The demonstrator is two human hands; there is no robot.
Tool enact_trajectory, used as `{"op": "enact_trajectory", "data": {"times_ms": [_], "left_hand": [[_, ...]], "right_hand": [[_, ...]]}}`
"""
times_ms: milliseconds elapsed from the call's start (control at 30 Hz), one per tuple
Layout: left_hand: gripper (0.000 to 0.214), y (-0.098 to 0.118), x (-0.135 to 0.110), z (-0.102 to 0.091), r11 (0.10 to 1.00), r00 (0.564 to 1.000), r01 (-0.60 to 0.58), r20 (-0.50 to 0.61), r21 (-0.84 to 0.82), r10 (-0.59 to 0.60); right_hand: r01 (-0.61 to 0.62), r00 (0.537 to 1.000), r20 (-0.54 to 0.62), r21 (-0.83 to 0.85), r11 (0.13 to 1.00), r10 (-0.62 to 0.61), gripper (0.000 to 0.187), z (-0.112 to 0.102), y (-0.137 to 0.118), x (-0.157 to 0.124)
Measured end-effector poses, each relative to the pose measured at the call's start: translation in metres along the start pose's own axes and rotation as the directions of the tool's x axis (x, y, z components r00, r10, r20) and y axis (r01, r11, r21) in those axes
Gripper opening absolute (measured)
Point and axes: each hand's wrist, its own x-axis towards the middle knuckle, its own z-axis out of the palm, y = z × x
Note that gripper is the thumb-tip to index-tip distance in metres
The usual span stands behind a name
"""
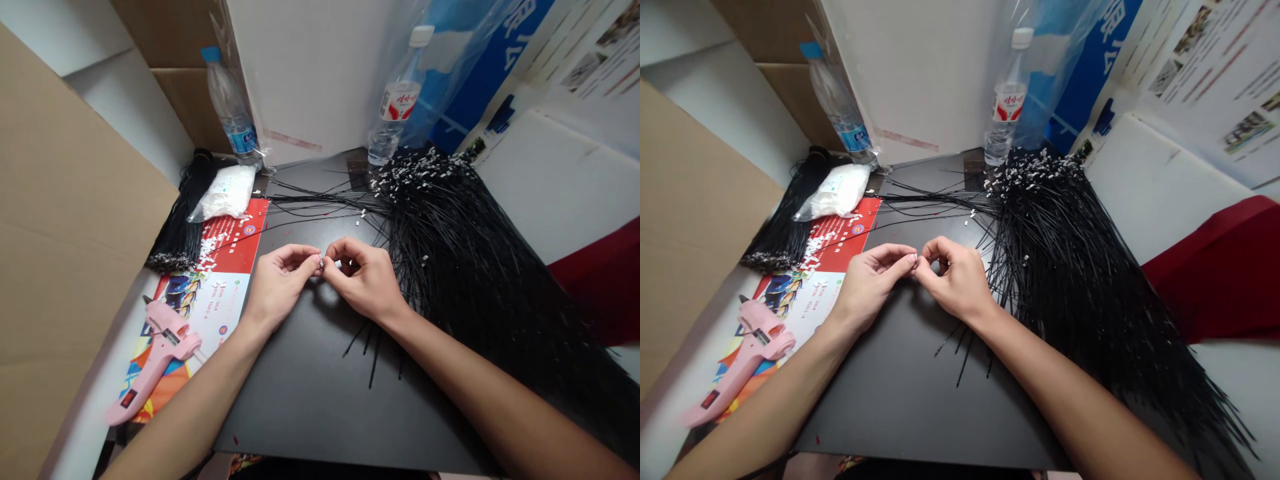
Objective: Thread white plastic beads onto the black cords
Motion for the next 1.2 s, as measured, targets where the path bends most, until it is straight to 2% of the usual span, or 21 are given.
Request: {"op": "enact_trajectory", "data": {"times_ms": [200,400,733,800,867,967,1067,1133,1200], "left_hand": [[0.019,0.002,-0.003,0.005,0.998,0.999,-0.011,-0.054,-0.057,0.008],[0.016,0.003,-0.004,0.007,0.998,0.997,-0.047,-0.058,-0.041,0.045],[0.021,0.002,-0.003,0.006,0.998,0.997,-0.054,-0.059,-0.029,0.052],[0.022,0.002,-0.001,0.003,0.995,0.995,-0.074,-0.078,-0.07,0.068],[0.023,0.004,0.002,-0.001,0.984,0.989,-0.088,-0.129,-0.152,0.068],[0.024,0.01,0.007,-0.009,0.965,0.972,-0.079,-0.236,-0.251,0.018],[0.026,0.016,0.009,-0.014,0.959,0.963,-0.073,-0.269,-0.273,-0.003],[0.03,0.018,0.009,-0.015,0.97,0.971,-0.052,-0.24,-0.237,-0.007],[0.034,0.019,0.008,-0.015,0.987,0.98,-0.043,-0.197,-0.155,0.012]], "right_hand": [[-0.028,0.999,-0.022,0.081,0.996,0.03,0.011,0.003,0.0,0.0],[-0.041,0.999,-0.014,0.135,0.99,0.043,0.012,0.005,0.001,-0.002],[0.006,1.0,0.024,0.079,0.997,-0.008,0.012,0.003,0.001,0.0],[0.047,0.995,0.089,-0.047,0.998,-0.043,0.013,-0.006,-0.002,0.005],[0.093,0.98,0.192,-0.252,0.963,-0.045,0.021,-0.02,-0.009,0.008],[0.147,0.94,0.337,-0.534,0.832,0.051,0.023,-0.045,-0.025,0.009],[0.205,0.901,0.419,-0.638,0.742,0.112,0.025,-0.074,-0.038,0.003],[0.205,0.912,0.398,-0.649,0.733,0.097,0.03,-0.095,-0.039,0.001],[0.15,0.958,0.281,-0.664,0.733,0.059,0.031,-0.119,-0.031,0.007]]}}
